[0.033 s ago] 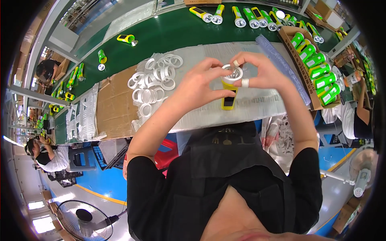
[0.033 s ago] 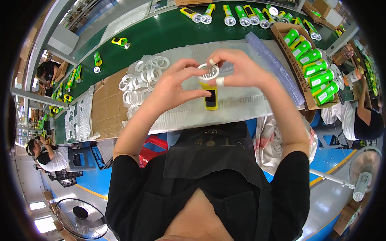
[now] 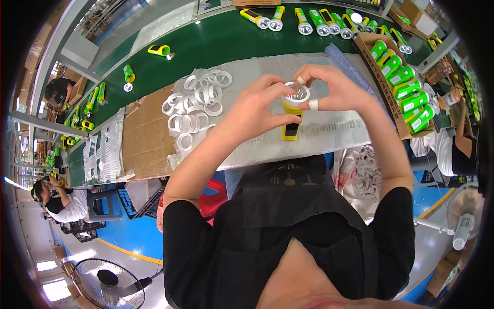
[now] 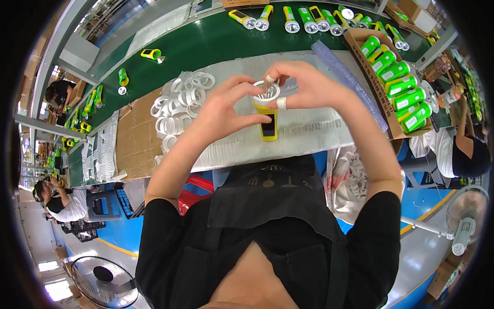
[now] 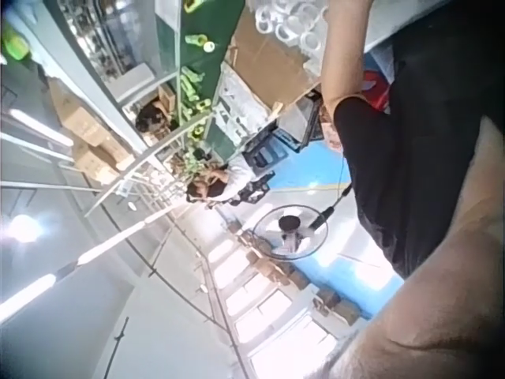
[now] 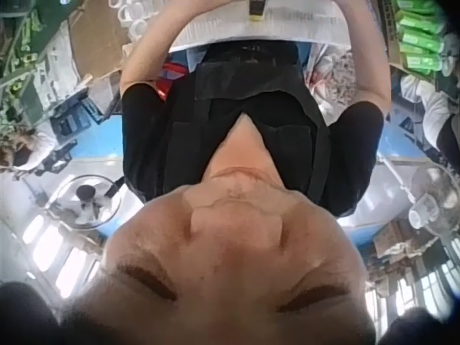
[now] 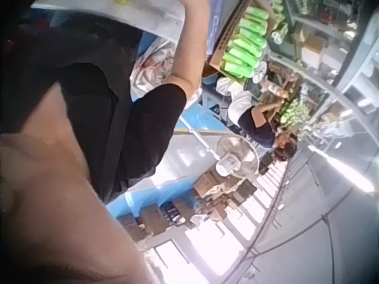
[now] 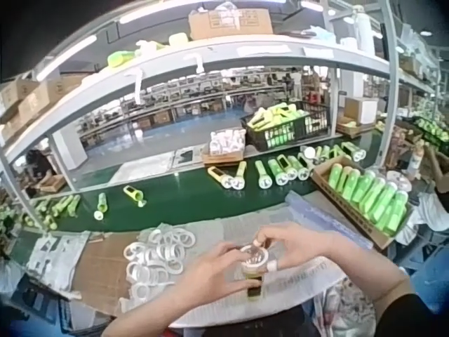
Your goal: Assembling portable solar flashlights by attaching white plastic rings to the lamp heads at a factory workstation.
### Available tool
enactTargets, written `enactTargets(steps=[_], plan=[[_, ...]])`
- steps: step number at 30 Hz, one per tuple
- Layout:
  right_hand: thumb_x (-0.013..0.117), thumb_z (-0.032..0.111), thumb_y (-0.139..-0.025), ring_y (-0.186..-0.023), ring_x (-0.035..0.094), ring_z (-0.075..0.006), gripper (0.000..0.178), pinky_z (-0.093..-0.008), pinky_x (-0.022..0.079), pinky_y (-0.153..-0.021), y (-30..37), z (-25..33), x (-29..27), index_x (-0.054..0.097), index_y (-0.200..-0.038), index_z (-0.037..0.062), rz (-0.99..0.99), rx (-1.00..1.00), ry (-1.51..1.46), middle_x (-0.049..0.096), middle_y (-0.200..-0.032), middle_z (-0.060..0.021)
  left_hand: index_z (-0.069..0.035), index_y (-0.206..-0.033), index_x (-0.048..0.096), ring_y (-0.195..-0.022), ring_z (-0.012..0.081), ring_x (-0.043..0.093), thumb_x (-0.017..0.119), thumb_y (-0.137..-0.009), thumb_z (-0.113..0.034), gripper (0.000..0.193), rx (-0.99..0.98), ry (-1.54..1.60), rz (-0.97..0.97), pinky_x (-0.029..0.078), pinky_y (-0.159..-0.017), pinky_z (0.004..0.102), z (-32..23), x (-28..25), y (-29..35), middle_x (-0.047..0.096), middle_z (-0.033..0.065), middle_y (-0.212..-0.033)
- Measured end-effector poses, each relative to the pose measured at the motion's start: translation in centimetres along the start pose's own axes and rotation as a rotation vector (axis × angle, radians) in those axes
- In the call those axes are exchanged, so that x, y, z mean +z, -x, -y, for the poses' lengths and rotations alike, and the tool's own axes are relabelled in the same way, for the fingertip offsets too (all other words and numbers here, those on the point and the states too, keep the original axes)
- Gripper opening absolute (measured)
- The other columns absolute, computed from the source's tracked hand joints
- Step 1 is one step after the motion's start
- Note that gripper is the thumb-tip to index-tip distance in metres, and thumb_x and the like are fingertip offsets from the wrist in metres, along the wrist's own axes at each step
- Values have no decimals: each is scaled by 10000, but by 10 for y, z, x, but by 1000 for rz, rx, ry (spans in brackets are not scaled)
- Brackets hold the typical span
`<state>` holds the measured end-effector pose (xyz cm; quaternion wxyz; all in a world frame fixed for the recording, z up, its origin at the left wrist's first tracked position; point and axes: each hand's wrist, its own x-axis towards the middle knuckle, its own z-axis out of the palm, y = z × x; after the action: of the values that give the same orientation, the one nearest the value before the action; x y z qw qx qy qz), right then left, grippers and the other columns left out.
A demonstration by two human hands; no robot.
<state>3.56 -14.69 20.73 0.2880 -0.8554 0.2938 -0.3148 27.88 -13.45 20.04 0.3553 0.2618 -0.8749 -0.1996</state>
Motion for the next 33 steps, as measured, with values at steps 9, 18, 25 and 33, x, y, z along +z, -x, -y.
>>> enactTargets(steps=[9,18,25,33], plan=[[791,202,-699,-707,567,-252,392,-360,457,-622,-28,43,-27,610,-982,0,410,153,357,577,-822,-101,-123,-981,623,-750,284,628,840,-681,-223,384,-34,131,-49,505,-646,378,7,30,-7,662,81,-881],[726,514,-716,-688,620,-288,556,-405,461,-594,-19,22,0,596,-815,-18,51,274,747,627,-759,-144,-69,-975,635,-814,252,663,851,-673,-132,377,-53,74,-65,522,-700,330,3,32,-9,685,80,-927],[693,497,-746,-861,644,-285,530,-394,489,-687,-45,64,0,615,-928,5,378,666,807,663,-957,-154,-72,-975,637,-813,253,659,850,-671,-127,375,-48,53,-55,526,-704,339,5,33,-6,676,88,-905],[719,540,-694,-687,626,-328,567,-398,481,-603,-31,59,-1,615,-821,-3,207,564,732,633,-731,-161,-83,-961,644,-792,247,652,854,-669,-147,365,-51,47,-92,519,-693,347,0,36,-7,661,80,-879]])
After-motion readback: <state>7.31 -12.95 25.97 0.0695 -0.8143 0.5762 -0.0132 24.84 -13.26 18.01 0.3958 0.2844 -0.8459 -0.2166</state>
